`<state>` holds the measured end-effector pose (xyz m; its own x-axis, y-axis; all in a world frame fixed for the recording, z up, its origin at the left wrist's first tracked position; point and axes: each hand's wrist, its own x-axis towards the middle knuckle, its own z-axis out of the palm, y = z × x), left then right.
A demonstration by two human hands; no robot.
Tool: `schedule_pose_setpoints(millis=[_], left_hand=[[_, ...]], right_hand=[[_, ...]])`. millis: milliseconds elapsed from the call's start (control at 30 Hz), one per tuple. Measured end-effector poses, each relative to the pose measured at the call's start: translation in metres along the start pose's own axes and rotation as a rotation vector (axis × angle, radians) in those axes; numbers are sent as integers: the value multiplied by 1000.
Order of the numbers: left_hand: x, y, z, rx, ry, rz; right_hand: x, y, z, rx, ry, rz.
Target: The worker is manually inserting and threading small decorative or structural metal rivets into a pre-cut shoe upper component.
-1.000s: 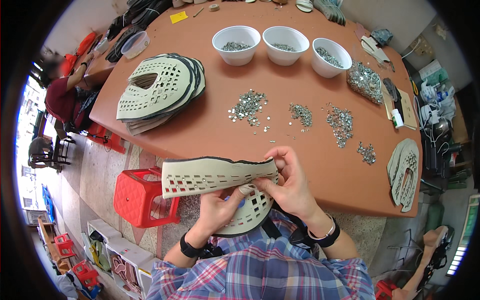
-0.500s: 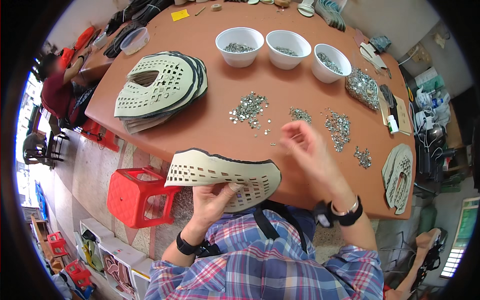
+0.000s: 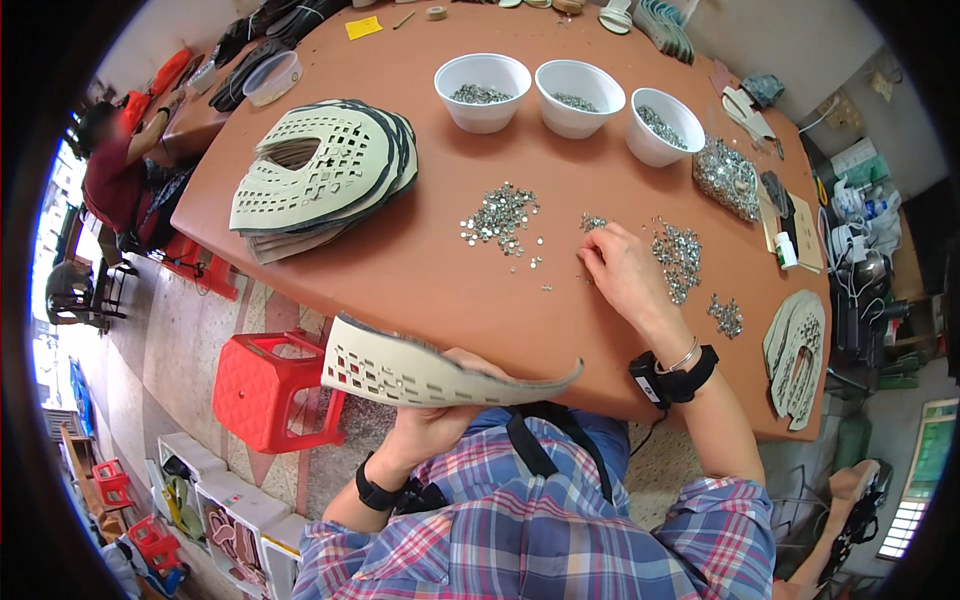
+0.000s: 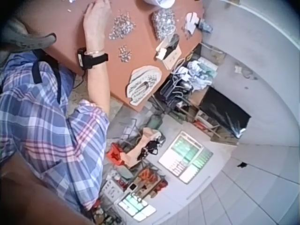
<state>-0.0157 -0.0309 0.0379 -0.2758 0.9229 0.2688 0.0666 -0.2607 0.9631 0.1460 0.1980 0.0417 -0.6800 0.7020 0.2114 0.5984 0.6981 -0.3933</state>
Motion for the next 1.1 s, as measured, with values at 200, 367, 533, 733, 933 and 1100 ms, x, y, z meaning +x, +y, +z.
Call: schedule_pose_setpoints(millis=[200,367,533,733,933,1100], left_hand=[[15,9,-5,122,-191,398],[18,6,0,46,-199,505],[17,8,5,108,-197,531],[15,11,2,83,-221,476],[11,20,2,107,-177,335],[10,4,5,266,-34,300]], right_hand=[[-30,-75,-40,1041,-380,288],[-66,-91,-49,1188,-463,221],[-79,-93,-45,1210,-430,242],[-83,-98,-43,1235,-399,192],[-85,-99,-46,1079,-324,63],[-85,-102,-44,929,-220,-86]])
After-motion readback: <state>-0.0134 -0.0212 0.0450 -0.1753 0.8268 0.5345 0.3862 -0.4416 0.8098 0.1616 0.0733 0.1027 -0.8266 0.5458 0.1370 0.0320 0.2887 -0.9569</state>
